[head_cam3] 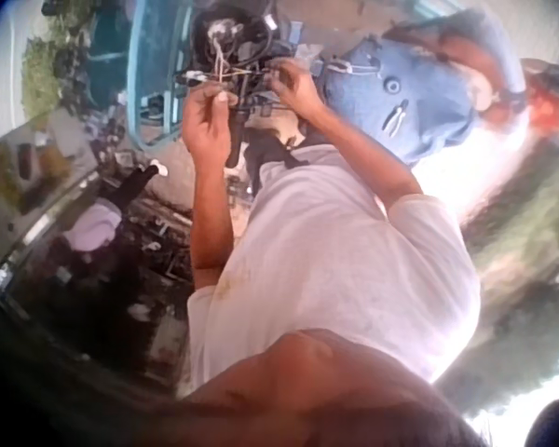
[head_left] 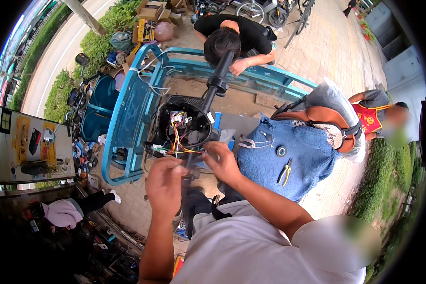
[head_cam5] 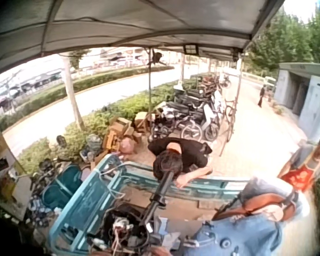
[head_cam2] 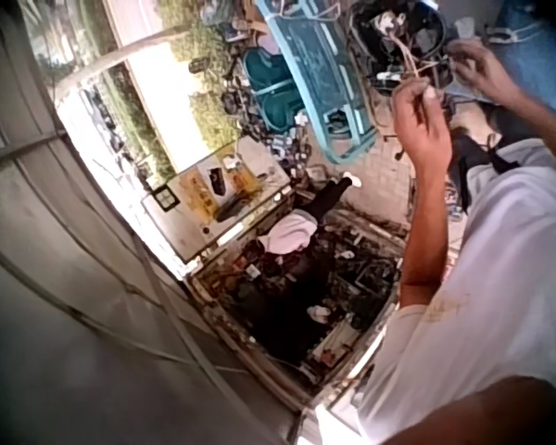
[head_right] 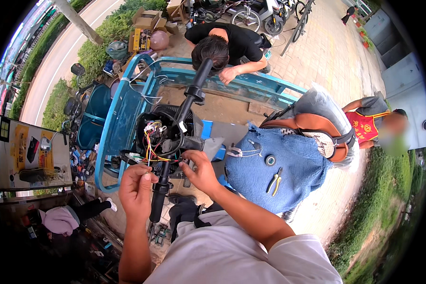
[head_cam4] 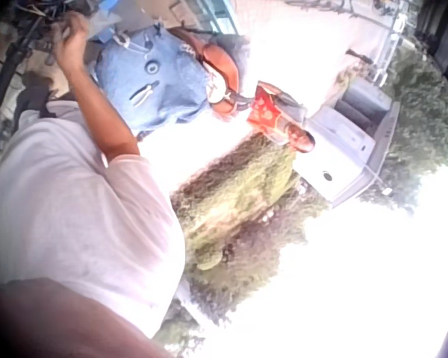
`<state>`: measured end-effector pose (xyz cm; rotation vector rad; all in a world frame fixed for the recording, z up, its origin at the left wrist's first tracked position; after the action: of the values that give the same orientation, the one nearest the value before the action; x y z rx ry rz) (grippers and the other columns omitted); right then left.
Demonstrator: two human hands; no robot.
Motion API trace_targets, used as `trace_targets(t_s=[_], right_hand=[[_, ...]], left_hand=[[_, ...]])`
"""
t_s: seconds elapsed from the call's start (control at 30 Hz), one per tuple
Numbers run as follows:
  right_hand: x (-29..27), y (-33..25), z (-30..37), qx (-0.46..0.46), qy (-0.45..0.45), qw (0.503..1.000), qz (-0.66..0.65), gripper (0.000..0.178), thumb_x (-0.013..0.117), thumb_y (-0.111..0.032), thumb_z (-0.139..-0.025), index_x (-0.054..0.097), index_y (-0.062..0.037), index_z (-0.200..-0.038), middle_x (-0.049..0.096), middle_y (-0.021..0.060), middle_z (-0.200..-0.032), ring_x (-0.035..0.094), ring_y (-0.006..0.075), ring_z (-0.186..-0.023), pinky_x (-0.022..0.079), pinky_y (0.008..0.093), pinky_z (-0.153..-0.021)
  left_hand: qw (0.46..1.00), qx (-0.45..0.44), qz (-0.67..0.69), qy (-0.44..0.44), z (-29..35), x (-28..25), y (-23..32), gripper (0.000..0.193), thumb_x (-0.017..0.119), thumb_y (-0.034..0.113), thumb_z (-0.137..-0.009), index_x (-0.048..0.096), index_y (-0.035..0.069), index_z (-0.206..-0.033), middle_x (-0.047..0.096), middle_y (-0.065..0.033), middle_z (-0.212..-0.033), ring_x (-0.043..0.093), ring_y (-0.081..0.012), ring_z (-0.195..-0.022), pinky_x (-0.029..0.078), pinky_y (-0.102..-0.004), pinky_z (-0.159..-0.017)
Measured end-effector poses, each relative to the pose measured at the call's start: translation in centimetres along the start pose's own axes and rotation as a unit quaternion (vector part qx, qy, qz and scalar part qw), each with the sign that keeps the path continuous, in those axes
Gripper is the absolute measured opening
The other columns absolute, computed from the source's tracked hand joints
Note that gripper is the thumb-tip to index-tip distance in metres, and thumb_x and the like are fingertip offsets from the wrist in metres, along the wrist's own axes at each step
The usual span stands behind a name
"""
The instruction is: The person works on the exposed wiring inside the handlebar basket of a teal three-wheeled electric vehicle. They strip wire ends, twist connections, and wrap them with electrical tape. The person uses pliers and electrical tape while standing outdoors near other parked vehicles.
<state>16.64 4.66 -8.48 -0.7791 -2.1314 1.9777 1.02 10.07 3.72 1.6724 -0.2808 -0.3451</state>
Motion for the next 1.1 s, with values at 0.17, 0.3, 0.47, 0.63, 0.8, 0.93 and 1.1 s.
trace_targets(t_s=[0.17, 0.3, 0.47, 0.63, 0.8, 0.93, 1.1], right_hand=[[1.9, 1.5, -0.1, 0.117, -0.070, 0.983, -0.126, 0.022, 0.070, -0.012, -0.084, 0.065, 0.0015, -0.102, 0.063, 0.0088, -0.094, 0.056, 0.0196, -0.090, 0.044, 0.0326, -0.081], [0.4, 0.9, 1.9, 0.177, -0.014, 0.939, -0.295, 0.014, 0.068, -0.007, -0.085, 0.068, 0.0003, -0.097, 0.066, 0.0071, -0.091, 0.058, 0.0160, -0.079, 0.044, 0.0290, -0.077], [-4.5, -9.8, -0.2, -0.036, -0.054, 0.989, -0.134, 0.011, 0.068, -0.007, -0.085, 0.069, -0.0015, -0.095, 0.066, 0.0083, -0.097, 0.061, 0.0179, -0.092, 0.046, 0.0286, -0.081], [-3.2, -11.7, -1.4, -0.031, -0.202, 0.923, -0.327, 0.010, 0.064, -0.005, -0.088, 0.067, 0.0014, -0.094, 0.066, 0.0099, -0.095, 0.061, 0.0184, -0.090, 0.047, 0.0301, -0.081], [-2.2, -8.2, -0.9, 0.146, -0.131, 0.953, -0.229, 0.010, 0.064, -0.006, -0.088, 0.066, 0.0027, -0.092, 0.066, 0.0055, -0.077, 0.058, 0.0076, -0.072, 0.047, 0.0237, -0.063], [-1.5, -9.2, -1.5, 0.150, -0.136, 0.972, -0.116, 0.011, 0.063, -0.007, -0.087, 0.066, 0.0034, -0.086, 0.065, 0.0052, -0.072, 0.057, 0.0064, -0.064, 0.046, 0.0238, -0.056], [-1.4, -10.9, -1.7, 0.081, -0.149, 0.980, -0.103, 0.009, 0.063, -0.005, -0.082, 0.066, 0.0030, -0.085, 0.065, 0.0114, -0.073, 0.063, 0.0156, -0.062, 0.048, 0.0296, -0.055]], left_hand=[[0.999, -0.033, 0.000, 0.020, 0.2, -0.2, -0.5, 0.009, 0.055, -0.001, -0.092, 0.057, -0.003, -0.101, 0.058, -0.0095, -0.099, 0.061, -0.0114, -0.076, 0.050, -0.0239, -0.071], [0.998, -0.044, -0.035, 0.011, 0.1, 0.2, -0.4, 0.010, 0.058, -0.004, -0.089, 0.062, -0.003, -0.099, 0.059, -0.0084, -0.099, 0.061, -0.0121, -0.079, 0.051, -0.0237, -0.071], [0.991, 0.036, -0.120, -0.040, -0.3, 1.4, 0.6, 0.012, 0.063, -0.002, -0.084, 0.063, -0.001, -0.095, 0.061, -0.0101, -0.096, 0.062, -0.0164, -0.079, 0.050, -0.0267, -0.069], [0.992, 0.043, -0.114, -0.028, -0.4, 1.4, 1.2, 0.009, 0.060, -0.004, -0.085, 0.062, -0.002, -0.094, 0.058, -0.0101, -0.098, 0.061, -0.0160, -0.081, 0.051, -0.0274, -0.071], [1.000, 0.007, -0.005, -0.014, -0.3, 0.7, 0.6, 0.011, 0.059, -0.006, -0.088, 0.059, -0.004, -0.099, 0.054, -0.0102, -0.105, 0.061, -0.0140, -0.083, 0.051, -0.0257, -0.075], [0.996, 0.026, -0.075, -0.042, -0.1, 0.9, 0.3, 0.015, 0.061, -0.005, -0.087, 0.059, -0.003, -0.101, 0.057, -0.0091, -0.101, 0.061, -0.0132, -0.084, 0.051, -0.0250, -0.074], [0.996, -0.077, 0.042, 0.007, 0.1, 0.7, -1.0, 0.017, 0.064, -0.004, -0.085, 0.062, -0.001, -0.102, 0.062, -0.0069, -0.093, 0.063, -0.0124, -0.082, 0.050, -0.0241, -0.070]])
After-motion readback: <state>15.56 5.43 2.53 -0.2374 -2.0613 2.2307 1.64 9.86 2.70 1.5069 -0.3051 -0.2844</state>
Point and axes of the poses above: each hand's wrist, its own z-axis away from the middle knuckle, its own x-axis out of the palm, y = z × x, the point moved 8 cm from there along -z, towards the middle knuckle
